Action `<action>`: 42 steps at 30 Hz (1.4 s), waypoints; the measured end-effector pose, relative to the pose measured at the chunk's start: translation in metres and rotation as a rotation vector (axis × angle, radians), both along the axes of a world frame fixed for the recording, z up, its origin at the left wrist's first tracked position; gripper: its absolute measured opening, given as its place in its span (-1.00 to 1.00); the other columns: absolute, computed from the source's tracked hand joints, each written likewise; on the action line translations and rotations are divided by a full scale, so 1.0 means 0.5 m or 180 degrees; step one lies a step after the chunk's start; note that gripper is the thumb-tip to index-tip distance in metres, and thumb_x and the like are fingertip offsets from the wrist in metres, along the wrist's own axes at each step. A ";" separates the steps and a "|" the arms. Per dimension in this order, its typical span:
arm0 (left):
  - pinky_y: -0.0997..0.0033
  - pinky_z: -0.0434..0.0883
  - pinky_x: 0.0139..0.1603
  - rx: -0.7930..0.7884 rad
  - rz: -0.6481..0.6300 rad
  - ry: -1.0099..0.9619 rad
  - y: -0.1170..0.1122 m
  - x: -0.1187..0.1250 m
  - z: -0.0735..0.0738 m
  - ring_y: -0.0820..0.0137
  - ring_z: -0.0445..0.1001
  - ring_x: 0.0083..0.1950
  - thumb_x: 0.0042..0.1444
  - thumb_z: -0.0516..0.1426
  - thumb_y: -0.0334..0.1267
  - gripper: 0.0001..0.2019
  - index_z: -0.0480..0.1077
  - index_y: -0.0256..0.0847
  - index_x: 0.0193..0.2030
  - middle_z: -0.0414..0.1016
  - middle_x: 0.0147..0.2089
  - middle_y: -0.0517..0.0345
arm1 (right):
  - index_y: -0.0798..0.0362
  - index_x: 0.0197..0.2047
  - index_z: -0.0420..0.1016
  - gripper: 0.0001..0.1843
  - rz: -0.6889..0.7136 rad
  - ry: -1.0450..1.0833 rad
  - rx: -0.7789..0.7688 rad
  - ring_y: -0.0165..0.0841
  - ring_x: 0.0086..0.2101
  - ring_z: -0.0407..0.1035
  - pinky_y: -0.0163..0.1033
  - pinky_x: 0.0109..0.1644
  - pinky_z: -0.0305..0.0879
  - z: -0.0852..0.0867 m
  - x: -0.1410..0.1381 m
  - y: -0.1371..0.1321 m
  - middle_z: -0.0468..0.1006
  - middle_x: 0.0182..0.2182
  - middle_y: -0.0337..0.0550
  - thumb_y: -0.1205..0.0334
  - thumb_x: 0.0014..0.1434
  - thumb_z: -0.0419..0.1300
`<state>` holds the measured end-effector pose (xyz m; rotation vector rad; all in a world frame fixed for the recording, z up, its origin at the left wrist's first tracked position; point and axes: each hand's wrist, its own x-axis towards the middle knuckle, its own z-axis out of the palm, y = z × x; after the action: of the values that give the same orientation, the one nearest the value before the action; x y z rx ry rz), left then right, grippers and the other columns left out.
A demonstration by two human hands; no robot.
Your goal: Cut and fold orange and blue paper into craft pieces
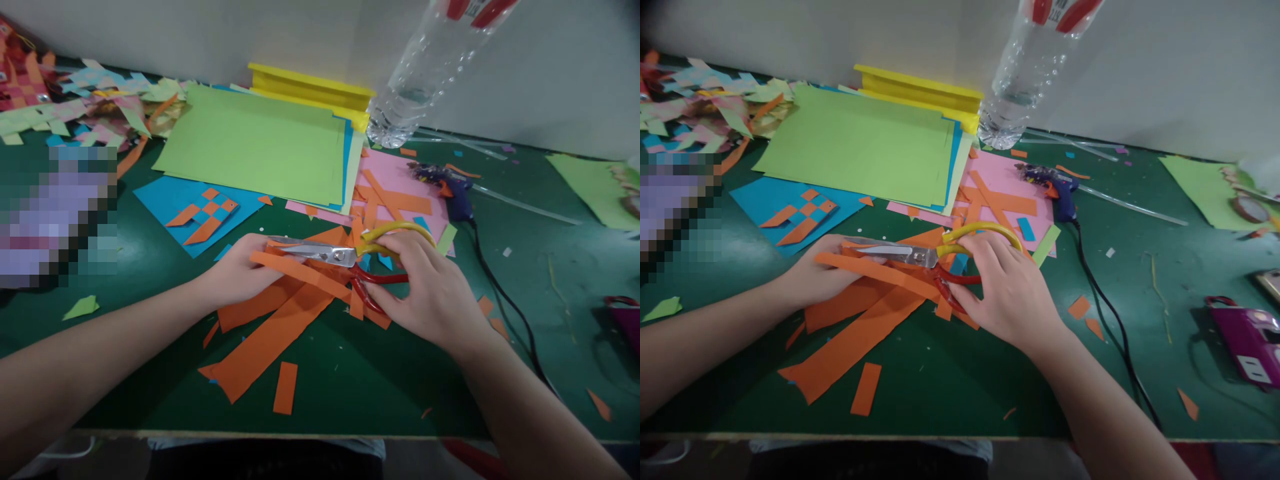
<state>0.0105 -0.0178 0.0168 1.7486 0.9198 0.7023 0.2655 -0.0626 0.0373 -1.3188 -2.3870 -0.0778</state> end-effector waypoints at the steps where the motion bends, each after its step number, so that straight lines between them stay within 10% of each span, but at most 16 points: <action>1: 0.47 0.48 -0.23 -0.0015 -0.0002 0.0005 0.000 0.000 0.000 0.33 0.55 -0.19 0.17 0.11 -0.17 -0.74 0.55 -0.17 -0.10 0.62 -0.24 0.13 | 0.06 0.03 0.26 -0.57 0.0000 -0.0002 0.0005 -0.05 -0.06 0.42 0.04 -0.11 0.43 0.000 0.000 0.000 0.50 -0.12 0.06 0.23 0.08 0.21; 15: 0.50 0.39 -0.44 0.0029 0.0025 0.0278 -0.001 -0.003 0.003 0.40 0.48 -0.39 0.17 0.10 -0.13 -0.73 0.54 -0.21 -0.14 0.59 -0.34 0.16 | 0.06 0.02 0.25 -0.58 -0.0001 0.0011 -0.0032 -0.04 -0.08 0.43 0.02 -0.16 0.44 -0.002 0.000 -0.001 0.49 -0.14 0.06 0.25 0.08 0.21; 42: 0.48 0.44 -0.16 -0.0060 -0.0354 -0.0077 0.001 0.002 0.015 0.43 0.54 -0.29 0.26 0.05 -0.16 -0.70 0.52 -0.21 -0.38 0.60 -0.33 0.13 | -0.04 0.03 0.23 -0.55 -0.0593 0.0324 0.0420 -0.05 -0.10 0.44 -0.01 -0.13 0.41 0.002 0.001 0.002 0.50 -0.14 -0.01 0.28 0.06 0.22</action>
<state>0.0117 -0.0171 0.0244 1.7567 0.8037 0.6390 0.2659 -0.0618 0.0383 -1.4428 -2.1320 -0.2124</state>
